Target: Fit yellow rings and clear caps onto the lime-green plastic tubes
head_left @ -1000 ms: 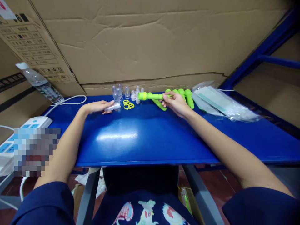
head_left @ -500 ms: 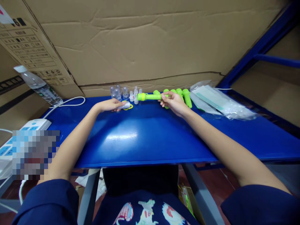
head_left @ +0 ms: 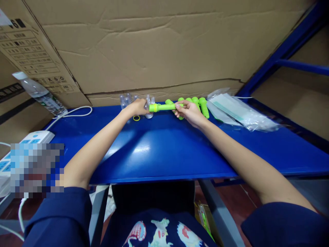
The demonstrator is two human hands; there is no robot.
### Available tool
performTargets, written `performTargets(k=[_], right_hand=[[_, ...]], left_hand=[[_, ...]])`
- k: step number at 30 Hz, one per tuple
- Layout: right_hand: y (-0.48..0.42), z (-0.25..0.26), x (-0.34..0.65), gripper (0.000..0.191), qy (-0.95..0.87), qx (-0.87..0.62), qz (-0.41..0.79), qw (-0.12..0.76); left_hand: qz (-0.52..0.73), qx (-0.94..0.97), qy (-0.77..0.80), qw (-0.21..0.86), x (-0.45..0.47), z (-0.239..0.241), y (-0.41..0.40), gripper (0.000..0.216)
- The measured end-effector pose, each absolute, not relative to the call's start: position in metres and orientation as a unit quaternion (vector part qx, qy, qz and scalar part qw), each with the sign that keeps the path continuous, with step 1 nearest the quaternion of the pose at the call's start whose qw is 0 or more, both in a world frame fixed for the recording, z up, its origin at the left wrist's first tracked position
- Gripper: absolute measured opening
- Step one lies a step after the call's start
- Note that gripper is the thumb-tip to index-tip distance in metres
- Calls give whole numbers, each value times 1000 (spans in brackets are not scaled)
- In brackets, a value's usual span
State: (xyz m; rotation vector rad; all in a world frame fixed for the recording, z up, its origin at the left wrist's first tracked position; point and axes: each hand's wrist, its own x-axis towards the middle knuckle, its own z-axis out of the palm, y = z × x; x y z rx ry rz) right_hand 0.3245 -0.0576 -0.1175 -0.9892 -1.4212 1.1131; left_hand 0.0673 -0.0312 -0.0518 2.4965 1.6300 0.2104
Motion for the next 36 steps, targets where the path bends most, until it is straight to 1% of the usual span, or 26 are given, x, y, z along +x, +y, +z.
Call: performTargets(k=[4, 11, 16, 19, 22, 26, 30, 33, 36], right_hand=[[-56, -116, 327, 57, -590, -419, 458, 516], [-52, -117, 332, 50, -585, -415, 461, 523], [-52, -116, 331, 56, -583, -425, 453, 524], [-53, -114, 331, 54, -573, -424, 456, 533], [-54, -113, 330, 52, -563, -428, 458, 539], [-54, -113, 331, 49, -562, -441, 449, 537], [-53, -114, 332, 52, -579, -431, 445, 530], [-52, -115, 333, 54, -594, -427, 440, 521], [-52, -116, 333, 56, -592, -425, 442, 523]], left_hand=[[116, 835, 531, 90, 73, -57, -30, 29], [171, 828, 524, 102, 71, -73, -26, 31], [217, 835, 486, 137, 75, -84, -25, 27], [232, 837, 473, 147, 78, -89, -26, 28], [239, 839, 469, 141, 80, -93, -25, 33], [266, 836, 465, 121, 83, -102, -21, 35], [263, 826, 483, 125, 87, -106, -19, 35], [245, 809, 527, 93, 91, -104, -22, 34], [250, 793, 551, 72, 95, -101, -27, 49]])
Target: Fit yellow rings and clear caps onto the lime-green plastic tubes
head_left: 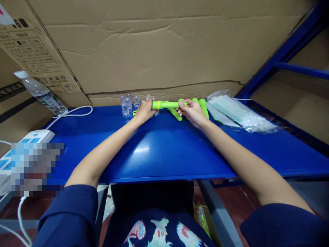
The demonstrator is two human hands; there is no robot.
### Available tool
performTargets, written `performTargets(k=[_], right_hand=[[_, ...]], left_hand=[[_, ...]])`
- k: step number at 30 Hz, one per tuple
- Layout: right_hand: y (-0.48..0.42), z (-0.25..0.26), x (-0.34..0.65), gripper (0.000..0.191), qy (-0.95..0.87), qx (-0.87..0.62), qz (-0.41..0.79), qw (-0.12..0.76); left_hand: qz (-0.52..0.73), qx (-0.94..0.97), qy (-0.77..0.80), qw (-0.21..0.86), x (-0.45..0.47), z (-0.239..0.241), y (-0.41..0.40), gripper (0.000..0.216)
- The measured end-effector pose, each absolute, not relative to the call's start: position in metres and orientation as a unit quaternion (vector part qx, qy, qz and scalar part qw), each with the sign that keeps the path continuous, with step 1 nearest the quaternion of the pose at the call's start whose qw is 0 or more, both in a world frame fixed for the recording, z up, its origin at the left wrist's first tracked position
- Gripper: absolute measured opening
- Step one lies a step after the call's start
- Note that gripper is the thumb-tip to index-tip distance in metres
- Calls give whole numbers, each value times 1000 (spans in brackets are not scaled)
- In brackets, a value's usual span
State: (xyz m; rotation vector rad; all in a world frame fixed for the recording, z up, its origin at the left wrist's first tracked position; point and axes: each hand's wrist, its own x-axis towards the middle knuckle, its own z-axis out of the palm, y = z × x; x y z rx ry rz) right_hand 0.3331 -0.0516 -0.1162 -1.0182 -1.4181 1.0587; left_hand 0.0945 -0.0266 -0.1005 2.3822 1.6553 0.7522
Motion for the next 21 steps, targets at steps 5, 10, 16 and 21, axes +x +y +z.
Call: performTargets(k=[5, 10, 16, 21], right_hand=[[-53, -116, 331, 58, -586, -420, 437, 538], [-53, -114, 332, 54, -575, -394, 408, 590], [-51, -116, 331, 53, -566, -370, 417, 608], [-48, -118, 329, 60, -539, -360, 433, 627]], left_hand=[[306, 787, 526, 105, 96, -99, -29, 47], [413, 752, 498, 125, 83, -90, -33, 39], [445, 732, 493, 151, 72, -90, -29, 39], [401, 773, 466, 154, 86, -107, -18, 38]])
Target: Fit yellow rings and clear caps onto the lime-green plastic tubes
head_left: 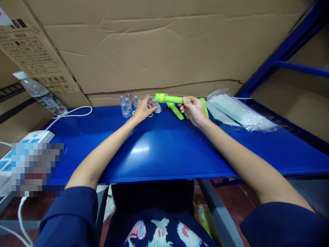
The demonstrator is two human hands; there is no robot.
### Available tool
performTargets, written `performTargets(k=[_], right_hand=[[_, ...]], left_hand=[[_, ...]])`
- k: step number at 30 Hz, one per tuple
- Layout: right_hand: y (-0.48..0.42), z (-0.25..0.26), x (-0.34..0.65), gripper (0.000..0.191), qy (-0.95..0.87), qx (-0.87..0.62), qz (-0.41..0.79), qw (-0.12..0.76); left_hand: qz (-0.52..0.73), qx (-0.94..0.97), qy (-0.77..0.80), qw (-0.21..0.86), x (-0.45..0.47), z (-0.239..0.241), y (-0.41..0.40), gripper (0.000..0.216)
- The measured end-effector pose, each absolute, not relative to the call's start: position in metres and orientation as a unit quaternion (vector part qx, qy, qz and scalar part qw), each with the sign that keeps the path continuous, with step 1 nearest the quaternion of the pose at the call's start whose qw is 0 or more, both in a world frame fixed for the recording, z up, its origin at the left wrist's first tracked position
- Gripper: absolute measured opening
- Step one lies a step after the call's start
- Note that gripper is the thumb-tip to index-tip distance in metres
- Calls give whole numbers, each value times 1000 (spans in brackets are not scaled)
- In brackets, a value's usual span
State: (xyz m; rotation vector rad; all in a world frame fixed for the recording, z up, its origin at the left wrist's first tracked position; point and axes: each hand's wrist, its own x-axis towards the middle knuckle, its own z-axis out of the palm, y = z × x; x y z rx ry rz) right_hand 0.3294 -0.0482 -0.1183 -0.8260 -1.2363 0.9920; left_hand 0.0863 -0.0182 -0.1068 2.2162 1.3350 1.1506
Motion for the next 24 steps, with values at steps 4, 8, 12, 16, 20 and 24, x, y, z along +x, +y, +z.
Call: performTargets(k=[4, 8, 12, 16, 20, 24], right_hand=[[-48, -118, 331, 57, -536, -368, 430, 627], [-48, -117, 331, 56, -538, -365, 435, 623], [-48, -119, 329, 58, -528, -356, 445, 630], [-47, -120, 329, 57, -523, -347, 446, 639], [-47, -119, 330, 53, -521, -340, 435, 651], [-50, -115, 329, 47, -510, -344, 430, 661]], left_hand=[[315, 823, 454, 131, 97, -111, -12, 27], [278, 824, 484, 97, 100, -107, -9, 19], [294, 825, 475, 87, 99, -104, -8, 29], [327, 823, 454, 99, 98, -102, -8, 42], [382, 816, 424, 89, 93, -96, -16, 46], [456, 801, 386, 40, 84, -84, -34, 46]])
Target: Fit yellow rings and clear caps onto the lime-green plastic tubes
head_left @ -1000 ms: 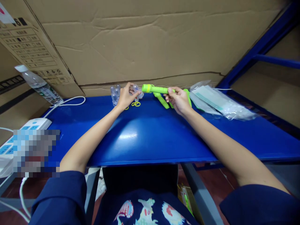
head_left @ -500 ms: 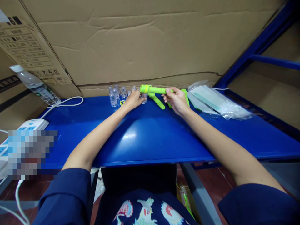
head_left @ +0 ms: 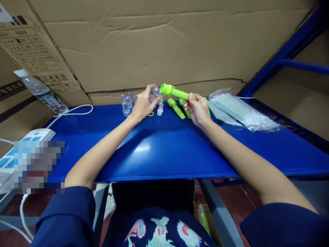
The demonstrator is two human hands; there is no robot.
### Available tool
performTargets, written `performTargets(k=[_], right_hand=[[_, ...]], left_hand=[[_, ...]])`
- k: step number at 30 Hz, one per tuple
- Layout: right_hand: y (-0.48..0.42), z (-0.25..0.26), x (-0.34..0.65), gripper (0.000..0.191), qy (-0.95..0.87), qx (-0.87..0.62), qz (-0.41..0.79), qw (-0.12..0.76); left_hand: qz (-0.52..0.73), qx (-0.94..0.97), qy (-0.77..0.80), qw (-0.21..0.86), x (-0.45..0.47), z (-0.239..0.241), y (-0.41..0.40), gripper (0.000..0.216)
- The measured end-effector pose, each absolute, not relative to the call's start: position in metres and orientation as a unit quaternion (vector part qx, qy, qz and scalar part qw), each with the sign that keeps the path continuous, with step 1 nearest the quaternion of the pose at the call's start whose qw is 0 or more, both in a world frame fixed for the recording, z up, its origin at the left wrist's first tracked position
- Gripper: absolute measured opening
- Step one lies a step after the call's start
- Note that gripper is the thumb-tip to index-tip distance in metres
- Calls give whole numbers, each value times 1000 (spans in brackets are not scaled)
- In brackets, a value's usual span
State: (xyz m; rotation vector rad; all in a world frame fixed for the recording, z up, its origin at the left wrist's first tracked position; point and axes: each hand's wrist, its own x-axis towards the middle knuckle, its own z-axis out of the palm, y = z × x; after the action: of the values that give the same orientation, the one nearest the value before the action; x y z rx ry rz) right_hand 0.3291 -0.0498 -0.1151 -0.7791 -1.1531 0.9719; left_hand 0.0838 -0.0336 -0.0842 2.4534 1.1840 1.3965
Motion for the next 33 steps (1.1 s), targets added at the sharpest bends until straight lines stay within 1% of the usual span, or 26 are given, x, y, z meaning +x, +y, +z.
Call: performTargets(k=[3, 5, 9, 11, 14, 19, 21, 25, 28, 30, 33], right_hand=[[-52, -113, 328, 44, -501, -348, 434, 662], [-52, -112, 328, 43, -490, -353, 438, 666], [-50, -112, 327, 42, -475, -370, 440, 667], [-49, -113, 327, 42, -469, -372, 442, 668], [-48, -113, 327, 43, -460, -374, 447, 670], [-46, -114, 332, 46, -465, -377, 438, 671], [-45, -116, 334, 48, -479, -379, 430, 664], [-44, -118, 335, 51, -511, -392, 417, 642], [-44, -119, 333, 54, -516, -396, 416, 636], [-46, -118, 330, 56, -515, -396, 415, 638], [-50, -117, 324, 60, -513, -394, 416, 639]], left_hand=[[487, 782, 388, 36, 72, -77, -50, 46], [490, 773, 401, 53, 59, -77, -62, 47], [440, 764, 453, 132, 19, -86, -83, 50], [398, 761, 492, 144, -3, -92, -88, 53], [352, 757, 535, 131, -29, -98, -85, 55], [329, 755, 563, 67, -44, -105, -63, 49], [341, 744, 572, 52, -45, -109, -54, 48], [409, 702, 580, 63, -46, -119, -36, 43], [424, 679, 596, 55, -49, -124, -27, 37], [418, 674, 609, 25, -49, -124, -27, 37], [422, 679, 599, -53, -39, -119, -40, 38]])
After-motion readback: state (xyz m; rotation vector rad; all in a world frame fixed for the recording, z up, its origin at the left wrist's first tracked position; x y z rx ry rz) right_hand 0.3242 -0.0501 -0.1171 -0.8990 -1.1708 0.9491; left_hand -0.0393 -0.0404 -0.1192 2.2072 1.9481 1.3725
